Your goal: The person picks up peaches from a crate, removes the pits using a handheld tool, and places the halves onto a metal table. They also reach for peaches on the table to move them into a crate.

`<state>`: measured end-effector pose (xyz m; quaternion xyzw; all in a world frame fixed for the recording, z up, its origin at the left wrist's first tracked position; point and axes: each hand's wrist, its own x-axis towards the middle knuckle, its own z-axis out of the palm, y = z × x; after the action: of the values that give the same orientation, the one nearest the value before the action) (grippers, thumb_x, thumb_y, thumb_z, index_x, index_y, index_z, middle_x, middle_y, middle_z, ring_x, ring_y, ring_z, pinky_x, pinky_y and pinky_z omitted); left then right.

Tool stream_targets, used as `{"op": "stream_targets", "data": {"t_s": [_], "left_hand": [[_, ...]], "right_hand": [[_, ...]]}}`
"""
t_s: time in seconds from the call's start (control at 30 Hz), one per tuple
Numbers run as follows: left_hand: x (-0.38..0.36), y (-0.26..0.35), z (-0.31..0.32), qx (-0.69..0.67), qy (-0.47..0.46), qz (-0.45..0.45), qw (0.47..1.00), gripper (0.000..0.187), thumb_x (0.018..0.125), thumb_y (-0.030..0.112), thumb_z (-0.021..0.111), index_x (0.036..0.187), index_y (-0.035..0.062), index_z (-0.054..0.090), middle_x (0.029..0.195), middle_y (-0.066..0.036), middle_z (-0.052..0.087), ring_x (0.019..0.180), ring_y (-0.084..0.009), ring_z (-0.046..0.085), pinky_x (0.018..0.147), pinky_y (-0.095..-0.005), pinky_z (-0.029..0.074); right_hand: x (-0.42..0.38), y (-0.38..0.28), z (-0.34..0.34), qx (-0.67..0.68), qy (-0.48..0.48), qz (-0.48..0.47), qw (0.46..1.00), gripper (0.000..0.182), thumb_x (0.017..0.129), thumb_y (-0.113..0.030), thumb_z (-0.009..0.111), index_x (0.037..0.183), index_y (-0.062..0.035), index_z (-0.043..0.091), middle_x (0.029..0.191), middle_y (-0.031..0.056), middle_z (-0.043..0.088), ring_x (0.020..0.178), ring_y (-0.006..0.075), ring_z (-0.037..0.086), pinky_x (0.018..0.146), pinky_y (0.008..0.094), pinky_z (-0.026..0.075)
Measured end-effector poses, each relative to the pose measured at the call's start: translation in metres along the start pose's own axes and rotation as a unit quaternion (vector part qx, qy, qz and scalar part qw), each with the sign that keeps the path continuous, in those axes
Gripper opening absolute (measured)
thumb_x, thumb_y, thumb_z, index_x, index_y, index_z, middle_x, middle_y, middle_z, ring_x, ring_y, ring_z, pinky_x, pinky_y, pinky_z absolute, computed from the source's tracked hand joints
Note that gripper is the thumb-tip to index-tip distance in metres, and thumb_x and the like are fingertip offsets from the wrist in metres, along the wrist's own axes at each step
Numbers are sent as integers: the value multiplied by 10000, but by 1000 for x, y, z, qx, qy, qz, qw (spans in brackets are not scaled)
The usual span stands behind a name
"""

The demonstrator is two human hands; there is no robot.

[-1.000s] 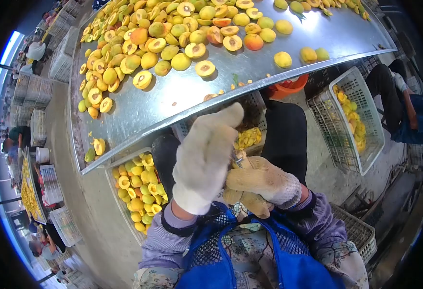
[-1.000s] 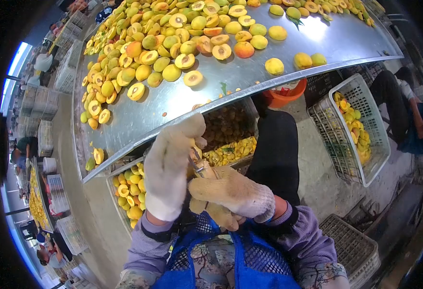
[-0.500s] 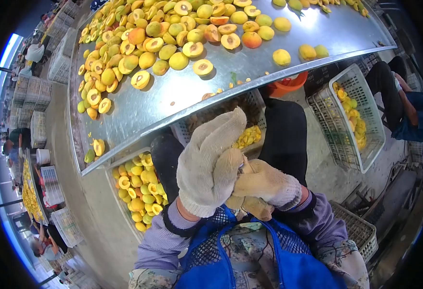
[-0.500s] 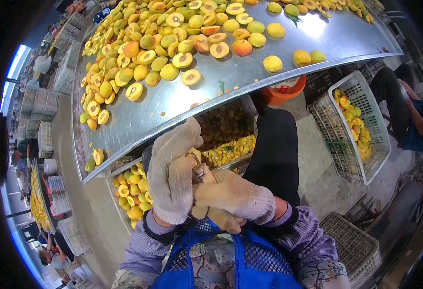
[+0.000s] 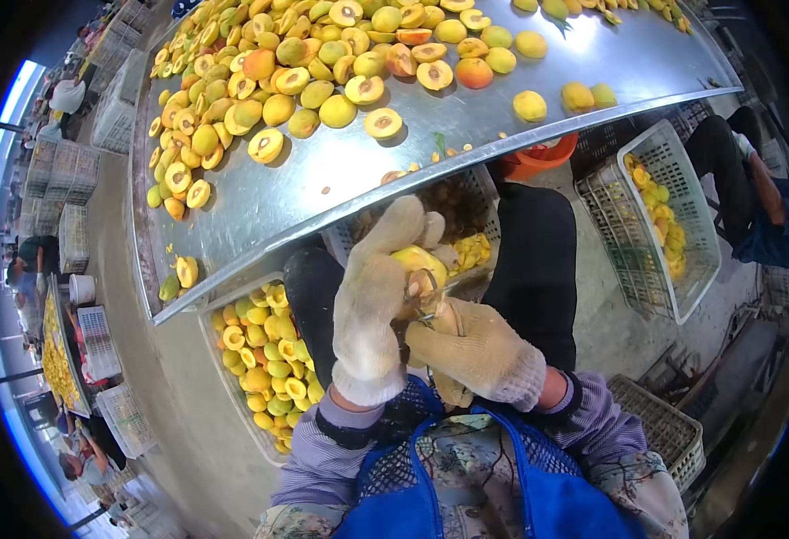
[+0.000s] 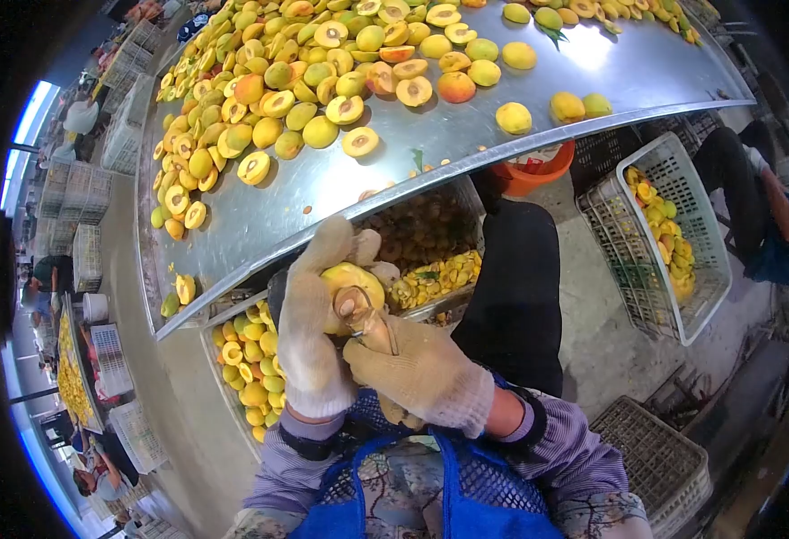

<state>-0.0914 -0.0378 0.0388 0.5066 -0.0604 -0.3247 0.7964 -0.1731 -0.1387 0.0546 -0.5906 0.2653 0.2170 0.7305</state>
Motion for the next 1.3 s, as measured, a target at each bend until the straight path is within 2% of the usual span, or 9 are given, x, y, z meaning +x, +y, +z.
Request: {"op": "stream_targets", "data": {"t_s": [0.3, 0.37, 0.57, 0.8, 0.9, 1.0, 1.17, 1.23, 1.3], "left_hand": [[-11, -1, 8, -79, 2, 76, 994, 505, 979, 274, 526, 1370, -36, 448, 1295, -149, 545, 1110, -232, 581, 989, -350, 459], [-10, 5, -2, 175, -50, 111, 977, 691, 969, 515, 481, 1392, -29, 428, 1283, -188, 535, 1043, -249, 591, 934, -356, 478], [6, 11, -7, 334, -114, 239, 905, 514, 1001, 376, 460, 1273, -48, 563, 1140, -155, 628, 878, -187, 625, 782, -299, 490], [14, 35, -3, 341, -194, 141, 909, 259, 929, 158, 595, 1146, 31, 657, 1078, -145, 679, 985, -260, 662, 845, -313, 507], [21, 35, -1, 463, -221, 325, 794, 385, 970, 285, 532, 1131, -41, 659, 1050, -159, 669, 854, -189, 644, 739, -299, 503], [23, 43, 6, 415, -204, 113, 879, 336, 940, 239, 573, 1115, -33, 664, 1053, -157, 674, 882, -222, 657, 757, -324, 517], [32, 32, 3, 490, -249, 404, 731, 352, 938, 255, 563, 1150, -12, 649, 1042, -147, 668, 875, -196, 649, 724, -292, 511], [30, 38, 3, 419, -264, 254, 831, 327, 926, 229, 580, 1140, -4, 662, 1040, -136, 666, 888, -208, 649, 754, -297, 504], [27, 37, 4, 331, -275, 93, 898, 304, 913, 202, 597, 1131, 5, 674, 1039, -125, 663, 901, -219, 648, 784, -302, 498]], "right_hand": [[0, 15, 8, 20, 11, -103, 994, 279, 944, -322, 555, 948, -45, 592, 592, 36, 611, 465, 116, 589, 455, 248, 470], [2, 20, 5, 45, -23, -109, 993, 282, 943, -314, 557, 931, -35, 596, 593, 42, 612, 470, 118, 589, 457, 248, 467], [3, 26, -11, 138, -128, -45, 981, 267, 925, -272, 593, 873, -12, 627, 661, 48, 625, 520, 106, 576, 462, 231, 446], [0, 29, -20, 285, -193, 21, 939, 223, 925, -220, 614, 903, -1, 650, 806, 44, 650, 734, 108, 612, 641, 243, 483], [-2, 29, -22, 309, -234, -25, 922, 232, 946, -226, 594, 955, 1, 647, 838, 45, 650, 749, 125, 621, 682, 254, 501], [6, 50, -22, 254, -199, -120, 939, 247, 966, -213, 572, 1062, 7, 629, 914, 70, 653, 789, 160, 633, 734, 286, 513], [-4, 59, -21, 501, -239, 1, 832, 270, 977, -191, 550, 1147, 15, 591, 983, 107, 641, 822, 195, 638, 756, 305, 511], [-8, 57, -19, 539, -191, 68, 817, 260, 975, -188, 553, 1138, 12, 591, 979, 108, 639, 829, 192, 637, 755, 302, 509], [-5, 58, -14, 374, -180, -111, 903, 235, 960, -199, 577, 1089, -3, 594, 902, 72, 630, 782, 153, 616, 718, 277, 498]]}}
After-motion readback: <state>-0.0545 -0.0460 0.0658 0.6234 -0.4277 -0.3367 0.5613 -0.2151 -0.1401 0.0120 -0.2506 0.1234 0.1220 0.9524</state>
